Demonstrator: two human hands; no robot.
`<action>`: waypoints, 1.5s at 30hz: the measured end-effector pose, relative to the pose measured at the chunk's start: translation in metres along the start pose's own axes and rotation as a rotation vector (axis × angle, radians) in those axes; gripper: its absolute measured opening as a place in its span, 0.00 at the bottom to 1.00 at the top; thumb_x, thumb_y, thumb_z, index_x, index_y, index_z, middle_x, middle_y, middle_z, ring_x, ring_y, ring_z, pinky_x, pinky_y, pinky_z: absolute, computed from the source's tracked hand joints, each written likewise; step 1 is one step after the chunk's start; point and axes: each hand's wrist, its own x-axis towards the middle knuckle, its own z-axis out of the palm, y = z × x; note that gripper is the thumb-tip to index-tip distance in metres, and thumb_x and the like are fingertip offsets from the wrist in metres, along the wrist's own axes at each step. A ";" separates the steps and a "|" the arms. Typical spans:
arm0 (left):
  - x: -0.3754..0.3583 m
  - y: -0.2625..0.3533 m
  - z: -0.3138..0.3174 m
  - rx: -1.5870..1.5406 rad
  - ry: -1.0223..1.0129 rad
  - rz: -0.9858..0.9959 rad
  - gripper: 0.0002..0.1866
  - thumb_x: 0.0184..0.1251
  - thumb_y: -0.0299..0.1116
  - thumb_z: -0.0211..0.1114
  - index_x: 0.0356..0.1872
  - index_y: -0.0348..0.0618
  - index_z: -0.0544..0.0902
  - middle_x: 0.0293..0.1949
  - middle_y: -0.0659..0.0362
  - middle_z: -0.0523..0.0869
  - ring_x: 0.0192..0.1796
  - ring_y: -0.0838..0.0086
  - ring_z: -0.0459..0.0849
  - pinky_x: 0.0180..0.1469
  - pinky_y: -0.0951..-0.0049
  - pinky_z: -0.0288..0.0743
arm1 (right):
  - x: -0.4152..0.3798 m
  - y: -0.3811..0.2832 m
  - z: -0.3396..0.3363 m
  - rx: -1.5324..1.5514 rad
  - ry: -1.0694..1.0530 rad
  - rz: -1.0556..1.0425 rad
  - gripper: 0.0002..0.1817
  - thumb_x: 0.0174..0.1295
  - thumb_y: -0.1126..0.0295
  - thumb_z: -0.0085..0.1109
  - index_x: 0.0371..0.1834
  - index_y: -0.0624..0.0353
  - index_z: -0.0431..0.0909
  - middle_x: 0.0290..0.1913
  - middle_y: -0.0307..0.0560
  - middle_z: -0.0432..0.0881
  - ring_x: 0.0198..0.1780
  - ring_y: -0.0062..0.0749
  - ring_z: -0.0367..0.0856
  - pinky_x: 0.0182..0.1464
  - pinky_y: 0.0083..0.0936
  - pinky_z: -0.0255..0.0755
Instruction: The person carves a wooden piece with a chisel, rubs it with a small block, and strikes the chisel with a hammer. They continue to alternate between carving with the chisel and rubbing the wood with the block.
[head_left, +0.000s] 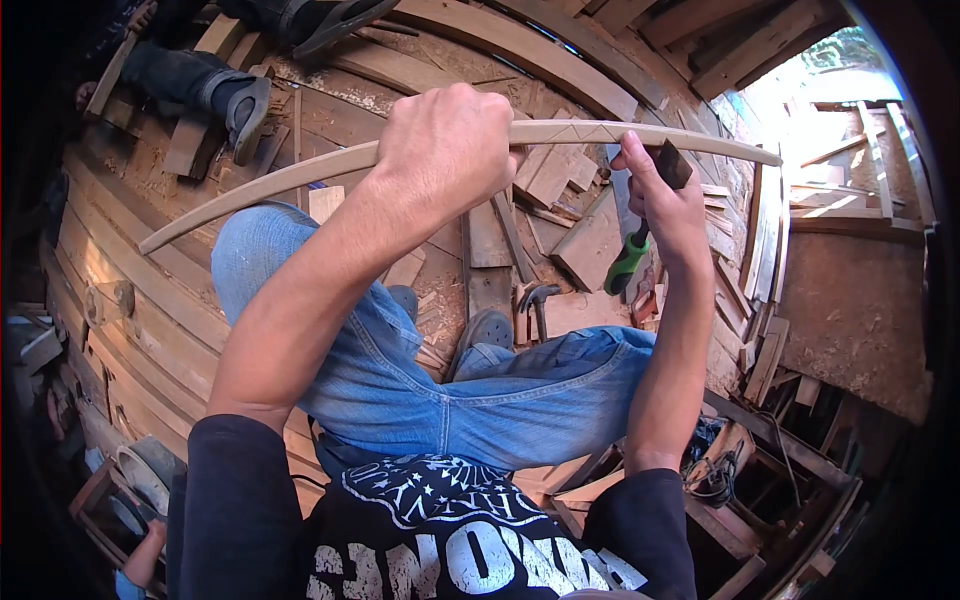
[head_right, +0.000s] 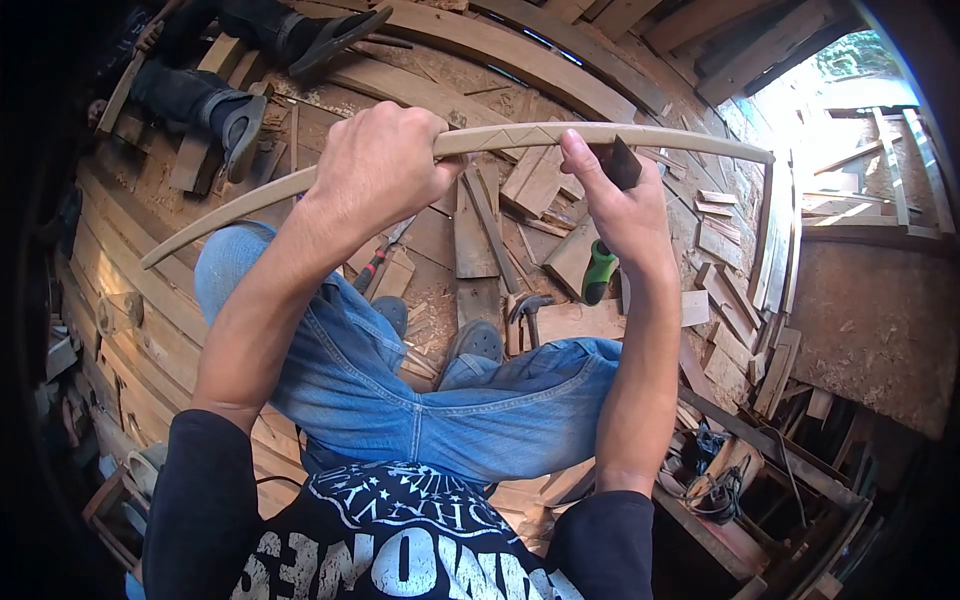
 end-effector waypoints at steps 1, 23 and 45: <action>0.000 -0.001 0.001 0.008 0.007 0.008 0.19 0.65 0.48 0.68 0.35 0.39 0.89 0.27 0.47 0.88 0.35 0.56 0.90 0.45 0.56 0.84 | 0.000 0.000 0.000 -0.002 0.004 -0.005 0.21 0.70 0.51 0.62 0.33 0.61 0.81 0.18 0.22 0.59 0.18 0.09 0.52 0.21 0.16 0.44; 0.003 0.003 0.001 0.018 0.048 0.045 0.41 0.57 0.75 0.62 0.28 0.36 0.89 0.18 0.48 0.85 0.28 0.56 0.90 0.34 0.57 0.84 | -0.001 -0.002 0.000 -0.001 0.015 0.023 0.21 0.70 0.52 0.61 0.34 0.61 0.81 0.18 0.23 0.58 0.19 0.09 0.51 0.22 0.16 0.45; 0.001 0.003 -0.004 0.020 0.070 0.060 0.35 0.59 0.68 0.66 0.27 0.36 0.88 0.18 0.49 0.84 0.27 0.58 0.89 0.33 0.59 0.83 | 0.001 -0.015 -0.004 0.307 0.313 -0.005 0.12 0.69 0.61 0.64 0.31 0.54 0.77 0.17 0.23 0.62 0.17 0.09 0.55 0.21 0.14 0.50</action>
